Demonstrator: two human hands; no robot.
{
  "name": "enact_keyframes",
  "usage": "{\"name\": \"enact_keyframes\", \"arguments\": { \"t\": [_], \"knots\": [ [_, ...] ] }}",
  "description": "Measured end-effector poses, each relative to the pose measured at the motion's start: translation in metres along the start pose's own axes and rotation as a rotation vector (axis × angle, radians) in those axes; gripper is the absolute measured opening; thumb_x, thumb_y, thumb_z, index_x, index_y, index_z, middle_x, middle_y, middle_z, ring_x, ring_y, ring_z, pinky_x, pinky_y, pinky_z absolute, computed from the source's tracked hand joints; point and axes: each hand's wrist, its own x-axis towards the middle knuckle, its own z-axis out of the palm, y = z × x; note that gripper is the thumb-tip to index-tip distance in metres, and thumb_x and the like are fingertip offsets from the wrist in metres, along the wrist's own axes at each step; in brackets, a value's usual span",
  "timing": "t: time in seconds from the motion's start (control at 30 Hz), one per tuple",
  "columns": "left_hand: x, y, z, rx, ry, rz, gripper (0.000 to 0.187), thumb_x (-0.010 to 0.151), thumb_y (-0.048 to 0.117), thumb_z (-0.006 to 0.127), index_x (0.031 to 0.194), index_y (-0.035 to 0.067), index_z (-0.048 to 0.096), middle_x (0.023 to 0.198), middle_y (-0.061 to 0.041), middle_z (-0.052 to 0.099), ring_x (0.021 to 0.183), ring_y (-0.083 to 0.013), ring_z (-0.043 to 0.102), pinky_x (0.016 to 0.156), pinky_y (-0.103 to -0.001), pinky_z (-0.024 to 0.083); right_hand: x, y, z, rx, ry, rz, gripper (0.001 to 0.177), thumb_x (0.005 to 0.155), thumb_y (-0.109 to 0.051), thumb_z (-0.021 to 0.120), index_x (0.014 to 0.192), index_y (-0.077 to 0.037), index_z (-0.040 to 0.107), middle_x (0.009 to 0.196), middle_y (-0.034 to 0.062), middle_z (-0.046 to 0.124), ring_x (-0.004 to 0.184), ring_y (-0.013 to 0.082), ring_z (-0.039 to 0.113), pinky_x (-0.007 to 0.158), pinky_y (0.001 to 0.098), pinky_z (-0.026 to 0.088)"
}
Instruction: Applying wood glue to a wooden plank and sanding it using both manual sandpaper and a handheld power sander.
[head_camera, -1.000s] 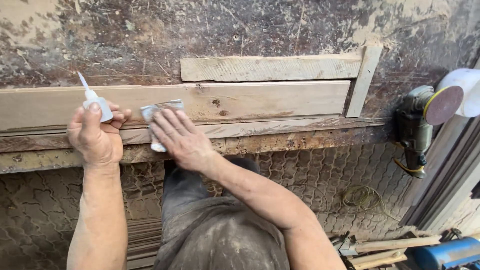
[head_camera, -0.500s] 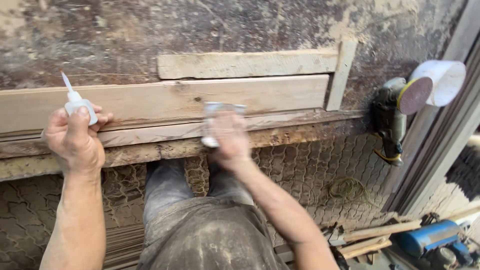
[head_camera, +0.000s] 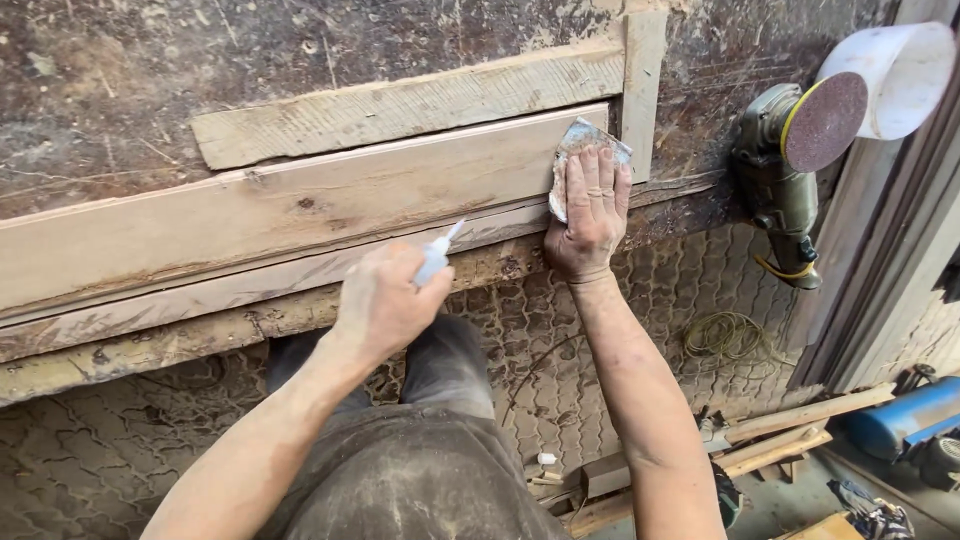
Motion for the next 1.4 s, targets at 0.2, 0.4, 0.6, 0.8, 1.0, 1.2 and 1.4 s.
{"name": "enact_keyframes", "arguments": {
  "t": [0.2,0.4,0.6,0.8,1.0,1.2,1.4],
  "knots": [
    [0.028,0.033,0.007,-0.022,0.019,0.041,0.027,0.088,0.023,0.069,0.079,-0.002,0.072,0.075,-0.02,0.068,0.067,-0.0339,0.068,0.06,-0.046,0.054,0.005,-0.004,-0.009,0.034,-0.047,0.085,0.037,0.103,-0.003,0.059,0.139,0.004,0.063,0.149,0.022,0.059,0.148,0.0376,0.048,0.127,0.0547,0.028],
    [0.026,0.032,-0.005,0.059,-0.064,-0.082,0.028,0.089,0.023,0.068,0.074,0.0,0.072,0.069,-0.018,0.067,0.06,-0.0312,0.067,0.057,-0.046,0.052,0.005,-0.001,-0.008,0.073,-0.062,0.096,0.045,0.095,-0.001,0.054,0.139,0.004,0.062,0.149,0.0227,0.058,0.147,0.0389,0.047,0.127,0.0557,0.026],
    [0.038,0.037,0.005,0.043,-0.123,-0.1,0.03,0.089,0.024,0.068,0.074,-0.002,0.07,0.068,-0.017,0.064,0.057,-0.0291,0.065,0.054,-0.046,0.05,0.002,0.001,-0.009,0.111,-0.06,0.126,0.046,0.096,0.0,0.054,0.141,0.005,0.061,0.15,0.0226,0.057,0.148,0.0387,0.046,0.128,0.0556,0.026],
    [0.048,0.043,0.016,0.019,-0.109,-0.04,0.027,0.089,0.022,0.067,0.076,-0.002,0.071,0.068,-0.018,0.064,0.061,-0.0306,0.064,0.057,-0.047,0.05,0.003,0.001,-0.008,0.148,-0.056,0.138,0.044,0.097,-0.002,0.054,0.14,0.004,0.06,0.15,0.023,0.056,0.148,0.0395,0.046,0.128,0.0555,0.028],
    [0.027,0.032,-0.002,0.031,-0.064,-0.105,0.025,0.087,0.023,0.067,0.08,-0.001,0.073,0.07,-0.018,0.065,0.061,-0.03,0.065,0.057,-0.046,0.05,0.003,0.002,-0.009,0.156,-0.051,0.139,0.043,0.097,-0.002,0.054,0.139,0.005,0.061,0.15,0.0235,0.056,0.147,0.0402,0.047,0.127,0.0563,0.029],
    [-0.007,0.006,-0.03,-0.055,0.095,-0.12,0.027,0.087,0.025,0.074,0.081,-0.001,0.072,0.069,-0.012,0.066,0.059,-0.0226,0.063,0.054,-0.04,0.049,0.004,0.004,-0.009,0.142,-0.035,0.115,0.04,0.1,-0.003,0.055,0.138,0.005,0.062,0.15,0.0245,0.056,0.148,0.0409,0.046,0.127,0.0566,0.03],
    [-0.068,-0.043,-0.088,-0.178,0.465,-0.204,0.021,0.094,0.021,0.075,0.1,0.001,0.075,0.079,-0.005,0.068,0.071,-0.0094,0.061,0.064,-0.028,0.05,-0.012,-0.048,0.026,0.162,-0.093,-0.009,0.06,0.088,-0.003,0.06,0.147,-0.004,0.053,0.156,0.0204,0.048,0.152,0.0369,0.039,0.129,0.0543,0.025]
  ]
}}
